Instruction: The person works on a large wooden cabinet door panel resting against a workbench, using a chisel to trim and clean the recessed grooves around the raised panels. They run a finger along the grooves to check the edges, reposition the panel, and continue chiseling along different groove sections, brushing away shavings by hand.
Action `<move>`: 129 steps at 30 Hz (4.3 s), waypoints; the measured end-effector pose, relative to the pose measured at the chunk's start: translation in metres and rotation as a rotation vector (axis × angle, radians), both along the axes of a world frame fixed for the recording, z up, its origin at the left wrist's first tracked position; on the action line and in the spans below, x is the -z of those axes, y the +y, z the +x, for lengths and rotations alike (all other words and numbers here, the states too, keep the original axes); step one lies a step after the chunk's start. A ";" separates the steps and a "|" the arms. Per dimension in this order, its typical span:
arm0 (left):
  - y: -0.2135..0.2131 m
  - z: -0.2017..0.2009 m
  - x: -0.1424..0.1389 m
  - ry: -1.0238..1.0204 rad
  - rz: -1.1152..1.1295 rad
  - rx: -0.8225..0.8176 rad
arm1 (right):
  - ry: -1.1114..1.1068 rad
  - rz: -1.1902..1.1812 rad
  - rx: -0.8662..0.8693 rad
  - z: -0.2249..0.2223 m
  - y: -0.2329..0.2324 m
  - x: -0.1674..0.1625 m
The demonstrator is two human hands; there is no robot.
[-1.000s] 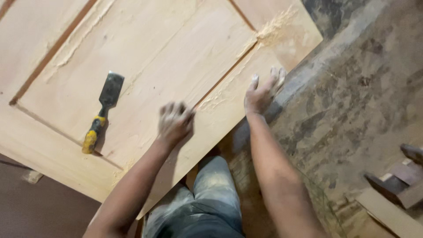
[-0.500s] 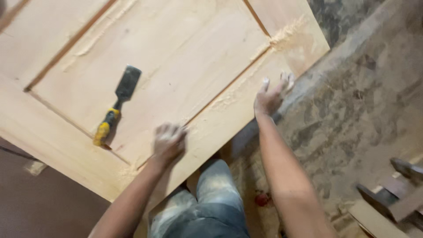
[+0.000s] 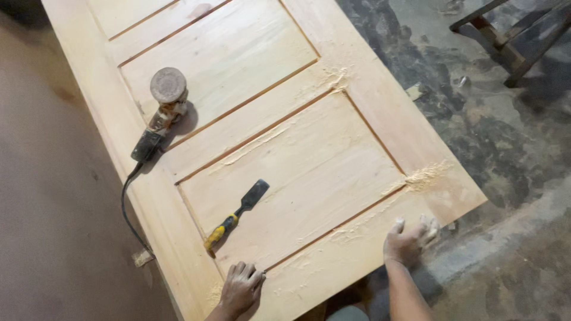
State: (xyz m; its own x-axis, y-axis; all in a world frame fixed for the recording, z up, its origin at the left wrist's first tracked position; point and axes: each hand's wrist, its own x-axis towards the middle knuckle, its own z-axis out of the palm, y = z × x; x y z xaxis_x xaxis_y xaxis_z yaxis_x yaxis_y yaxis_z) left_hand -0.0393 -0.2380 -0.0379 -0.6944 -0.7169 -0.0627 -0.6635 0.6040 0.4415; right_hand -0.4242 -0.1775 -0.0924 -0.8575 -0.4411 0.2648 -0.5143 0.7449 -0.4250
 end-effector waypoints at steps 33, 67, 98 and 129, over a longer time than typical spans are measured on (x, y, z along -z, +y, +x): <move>-0.212 -0.340 0.024 -0.023 -0.168 -0.733 | -0.151 -0.010 -0.821 -0.138 -0.113 -0.003; -0.236 -0.321 0.084 -0.186 -0.088 -0.838 | -0.248 -0.147 -0.998 -0.159 -0.169 0.015; -0.235 -0.315 0.091 -0.183 -0.110 -0.846 | -0.204 -0.214 -0.950 -0.117 -0.309 0.042; -0.250 -0.321 0.064 -0.268 -0.196 -0.896 | -0.200 -0.239 -0.928 -0.121 -0.265 -0.011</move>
State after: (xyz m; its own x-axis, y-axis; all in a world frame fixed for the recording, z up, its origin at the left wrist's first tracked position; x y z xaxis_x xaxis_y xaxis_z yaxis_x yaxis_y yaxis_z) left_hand -0.3599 -0.4880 -0.1019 0.1383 -0.9897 0.0374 -0.9795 -0.1311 0.1527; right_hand -0.5448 -0.4424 -0.0809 -0.2353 -0.9167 0.3228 -0.7548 -0.0370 -0.6550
